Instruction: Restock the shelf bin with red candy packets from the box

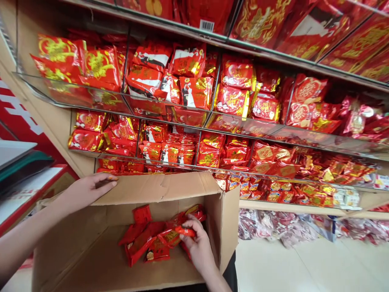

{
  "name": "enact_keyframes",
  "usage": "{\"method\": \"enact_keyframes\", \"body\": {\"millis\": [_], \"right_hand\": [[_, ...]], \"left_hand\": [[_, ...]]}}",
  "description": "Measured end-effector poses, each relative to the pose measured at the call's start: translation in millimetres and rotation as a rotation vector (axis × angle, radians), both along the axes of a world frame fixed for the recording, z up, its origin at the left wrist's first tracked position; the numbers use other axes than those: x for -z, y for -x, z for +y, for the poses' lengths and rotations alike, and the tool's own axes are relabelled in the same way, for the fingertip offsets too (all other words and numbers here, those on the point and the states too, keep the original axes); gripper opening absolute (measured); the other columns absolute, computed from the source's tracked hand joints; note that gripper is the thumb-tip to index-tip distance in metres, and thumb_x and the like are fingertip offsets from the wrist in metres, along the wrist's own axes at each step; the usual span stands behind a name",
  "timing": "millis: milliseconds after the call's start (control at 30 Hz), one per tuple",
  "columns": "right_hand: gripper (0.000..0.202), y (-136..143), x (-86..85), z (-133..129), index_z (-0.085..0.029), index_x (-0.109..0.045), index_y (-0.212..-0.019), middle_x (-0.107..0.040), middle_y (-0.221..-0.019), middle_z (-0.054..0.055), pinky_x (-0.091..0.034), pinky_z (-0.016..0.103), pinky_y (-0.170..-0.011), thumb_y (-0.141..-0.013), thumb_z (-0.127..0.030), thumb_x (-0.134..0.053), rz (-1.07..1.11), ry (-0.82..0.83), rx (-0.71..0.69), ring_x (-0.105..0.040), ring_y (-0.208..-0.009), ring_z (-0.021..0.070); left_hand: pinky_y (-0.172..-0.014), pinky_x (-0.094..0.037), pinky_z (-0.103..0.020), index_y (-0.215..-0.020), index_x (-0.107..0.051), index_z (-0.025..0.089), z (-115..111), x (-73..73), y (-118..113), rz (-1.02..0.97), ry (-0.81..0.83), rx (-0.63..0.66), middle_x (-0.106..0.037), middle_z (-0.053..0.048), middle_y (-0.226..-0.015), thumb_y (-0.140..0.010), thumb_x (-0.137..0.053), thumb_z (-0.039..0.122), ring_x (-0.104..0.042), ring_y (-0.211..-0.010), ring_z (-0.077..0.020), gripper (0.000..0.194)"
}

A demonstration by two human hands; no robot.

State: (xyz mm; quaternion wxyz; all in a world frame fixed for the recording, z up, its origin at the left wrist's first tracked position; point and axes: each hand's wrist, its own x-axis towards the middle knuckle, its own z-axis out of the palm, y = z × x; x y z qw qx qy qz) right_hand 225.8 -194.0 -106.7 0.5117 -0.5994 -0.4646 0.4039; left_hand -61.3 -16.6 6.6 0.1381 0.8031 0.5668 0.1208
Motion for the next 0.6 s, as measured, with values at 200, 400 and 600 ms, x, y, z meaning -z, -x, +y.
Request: {"method": "enact_keyframes", "body": {"millis": [200, 400, 600], "right_hand": [[0.026, 10, -22.2, -21, -0.028, -0.062, -0.087, -0.029, -0.138, 0.002, -0.043, 0.035, -0.087, -0.078, -0.01, -0.045, -0.3, -0.467, 0.031, -0.038, -0.12, 0.0227], [0.032, 19, -40.5, -20, -0.031, -0.062, -0.089, -0.037, -0.134, 0.004, -0.048, 0.036, -0.081, -0.076, -0.006, -0.047, -0.287, -0.55, 0.035, -0.05, -0.109, 0.0231], [0.025, 29, -23.5, -18, -0.027, -0.052, -0.095, -0.064, -0.095, 0.007, -0.052, 0.037, -0.073, -0.073, -0.018, -0.057, -0.228, -0.463, 0.161, -0.061, -0.088, 0.0243]], "left_hand": [[-0.078, -0.043, -0.028, -0.096, -0.059, 0.025, 4, -2.6, -2, 0.033, -0.006, -0.012, -0.065, 0.001, -0.101, -0.075, -0.039, 0.051, -0.06, -0.088, -0.0209, 0.038], [-0.083, -0.041, -0.03, -0.097, -0.058, 0.023, 5, -1.8, -4, 0.031, 0.02, -0.016, -0.064, -0.001, -0.103, -0.076, -0.039, 0.051, -0.058, -0.092, -0.0215, 0.04], [-0.083, -0.043, -0.031, -0.093, -0.06, 0.023, 4, -1.2, 0, -0.007, -0.034, 0.008, -0.066, -0.001, -0.1, -0.076, -0.042, 0.047, -0.059, -0.091, -0.0225, 0.035]]}}
